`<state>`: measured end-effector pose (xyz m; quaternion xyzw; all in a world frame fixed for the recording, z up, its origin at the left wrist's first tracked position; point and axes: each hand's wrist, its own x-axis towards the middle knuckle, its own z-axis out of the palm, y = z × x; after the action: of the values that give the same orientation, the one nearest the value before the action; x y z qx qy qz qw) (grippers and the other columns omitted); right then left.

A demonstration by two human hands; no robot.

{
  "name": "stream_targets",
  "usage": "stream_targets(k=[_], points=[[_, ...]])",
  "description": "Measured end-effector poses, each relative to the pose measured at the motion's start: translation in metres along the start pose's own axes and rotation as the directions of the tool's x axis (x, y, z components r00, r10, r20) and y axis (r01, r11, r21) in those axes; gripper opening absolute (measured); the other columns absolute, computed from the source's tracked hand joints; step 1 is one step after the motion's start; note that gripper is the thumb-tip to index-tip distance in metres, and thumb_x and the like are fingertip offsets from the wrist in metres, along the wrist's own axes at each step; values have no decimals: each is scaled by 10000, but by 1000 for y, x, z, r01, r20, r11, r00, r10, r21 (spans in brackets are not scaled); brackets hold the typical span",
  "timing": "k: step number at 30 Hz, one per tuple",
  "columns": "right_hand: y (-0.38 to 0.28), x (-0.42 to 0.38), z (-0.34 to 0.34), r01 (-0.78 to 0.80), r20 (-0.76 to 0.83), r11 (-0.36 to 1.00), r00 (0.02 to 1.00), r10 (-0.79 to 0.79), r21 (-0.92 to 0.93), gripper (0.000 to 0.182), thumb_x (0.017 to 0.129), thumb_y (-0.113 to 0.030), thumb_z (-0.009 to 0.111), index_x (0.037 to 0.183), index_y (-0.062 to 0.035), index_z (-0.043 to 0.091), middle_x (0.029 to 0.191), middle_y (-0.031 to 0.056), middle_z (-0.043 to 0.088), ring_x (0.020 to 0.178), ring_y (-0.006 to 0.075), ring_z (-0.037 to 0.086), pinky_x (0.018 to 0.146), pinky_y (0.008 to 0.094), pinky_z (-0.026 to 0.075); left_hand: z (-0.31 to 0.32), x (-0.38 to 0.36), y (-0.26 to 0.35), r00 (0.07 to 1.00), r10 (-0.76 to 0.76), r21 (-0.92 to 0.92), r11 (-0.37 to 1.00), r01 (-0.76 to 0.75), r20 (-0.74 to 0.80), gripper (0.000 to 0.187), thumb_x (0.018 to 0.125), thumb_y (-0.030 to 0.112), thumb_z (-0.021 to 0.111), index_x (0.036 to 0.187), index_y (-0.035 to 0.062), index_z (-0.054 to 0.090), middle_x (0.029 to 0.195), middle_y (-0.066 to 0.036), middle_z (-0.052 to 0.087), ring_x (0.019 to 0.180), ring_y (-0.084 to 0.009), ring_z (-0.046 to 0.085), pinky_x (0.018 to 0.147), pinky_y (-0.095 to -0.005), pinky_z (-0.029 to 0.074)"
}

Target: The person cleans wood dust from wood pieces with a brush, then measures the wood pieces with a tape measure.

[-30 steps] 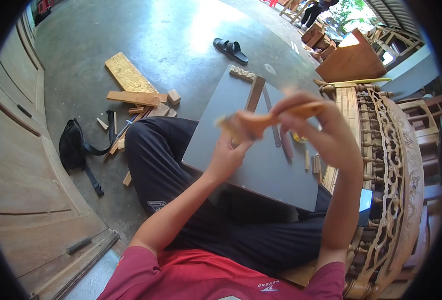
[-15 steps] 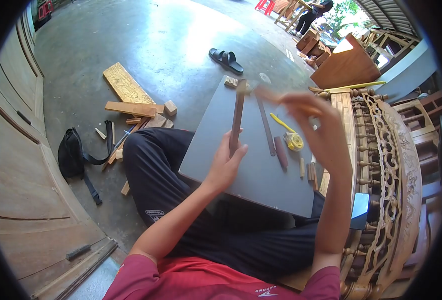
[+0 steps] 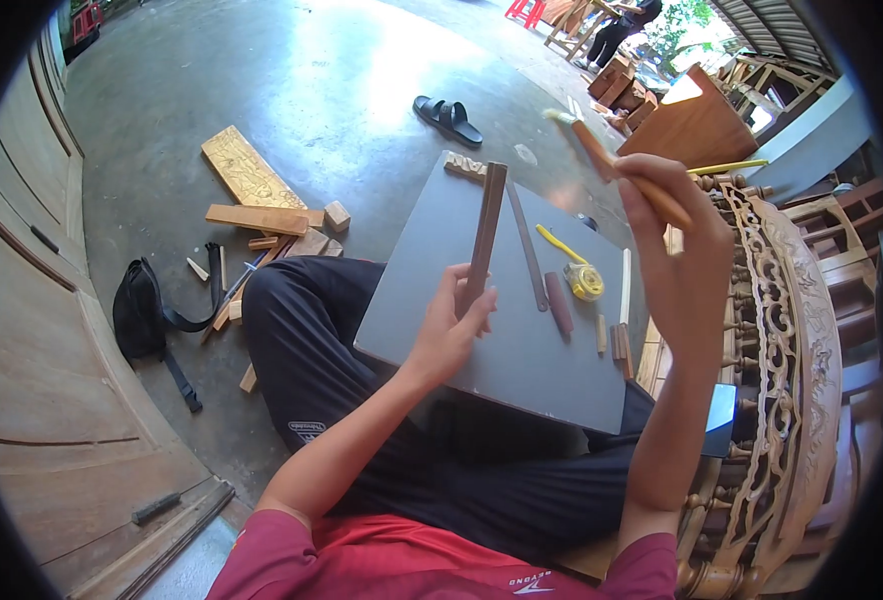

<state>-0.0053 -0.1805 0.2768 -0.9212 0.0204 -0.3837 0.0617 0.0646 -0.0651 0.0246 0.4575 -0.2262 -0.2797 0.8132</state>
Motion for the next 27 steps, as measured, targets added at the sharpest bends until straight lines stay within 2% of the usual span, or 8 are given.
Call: stream_targets(k=[3, 5, 9, 12, 16, 19, 23, 27], points=[[-1, -10, -4, -218, 418, 894, 907, 38, 392, 136, 978, -75, 729, 1108, -76, 773, 872, 61, 752, 737, 139, 705, 635, 277, 513, -2, -2, 11, 992, -130, -27, 991, 130, -2, 396, 1099, 141, 658, 1439, 27, 491, 1041, -39, 637, 966, -64, 628, 798, -256, 519], [-7, -12, -5, -286, 660, 882, 750, -38, 375, 140, 951, -96, 760, 1087, -66, 771, 877, 79, 762, 710, 165, 702, 673, 302, 536, -4, 3, -2, 992, 128, 174, 977, -125, -7, 415, 1097, 148, 662, 1452, 44, 474, 1016, -32, 627, 926, -61, 622, 789, -247, 508], [14, -15, 13, 99, 216, 988, 969, -122, 117, 135, 940, -82, 768, 1075, -79, 775, 947, 94, 791, 731, 256, 722, 737, 344, 551, 6, 1, -3, 982, 172, 240, 959, -150, -75, 382, 1086, 155, 663, 1425, 59, 515, 901, 30, 560, 822, -42, 544, 729, -240, 451], [16, -13, 13, 104, 14, 994, 994, -104, 37, 140, 946, -66, 756, 1082, -88, 779, 955, 84, 790, 762, 251, 722, 745, 349, 538, 1, -2, -1, 993, 84, 281, 958, -56, -88, 365, 1100, 175, 643, 1417, 49, 515, 884, 47, 536, 780, -46, 506, 701, -243, 432], [-5, -16, 3, -221, 594, 894, 802, -61, 391, 133, 964, -68, 730, 1091, -81, 768, 943, 87, 786, 785, 243, 705, 732, 356, 510, -5, 3, -17, 994, 79, 245, 968, -58, -75, 372, 1114, 186, 618, 1435, 53, 485, 867, 46, 519, 742, -50, 502, 664, -251, 432], [8, -20, 22, 123, 371, 969, 907, -198, 216, 134, 963, -111, 746, 1097, -99, 756, 901, 75, 760, 773, 254, 715, 737, 370, 512, 4, 1, -9, 993, 89, 67, 994, -84, -72, 346, 1117, 173, 606, 1419, 58, 485, 853, 41, 512, 695, -49, 496, 617, -247, 424], [6, -17, 13, 277, 190, 944, 951, -243, -177, 120, 968, -134, 753, 1087, -121, 752, 922, 67, 742, 750, 253, 713, 733, 394, 515, 2, 1, -2, 998, -11, 61, 998, 15, -69, 341, 1112, 169, 598, 1401, 63, 452, 856, 21, 521, 662, -53, 491, 577, -238, 405], [-9, -30, 9, -20, 469, 910, 861, -195, 414, 183, 937, -70, 759, 1117, -102, 751, 955, 81, 755, 844, 287, 703, 776, 408, 481, -6, -1, -14, 995, -1, 105, 994, 11, -99, 365, 1094, 175, 603, 1394, 71, 421, 875, 0, 538, 686, -64, 497, 593, -264, 426]])
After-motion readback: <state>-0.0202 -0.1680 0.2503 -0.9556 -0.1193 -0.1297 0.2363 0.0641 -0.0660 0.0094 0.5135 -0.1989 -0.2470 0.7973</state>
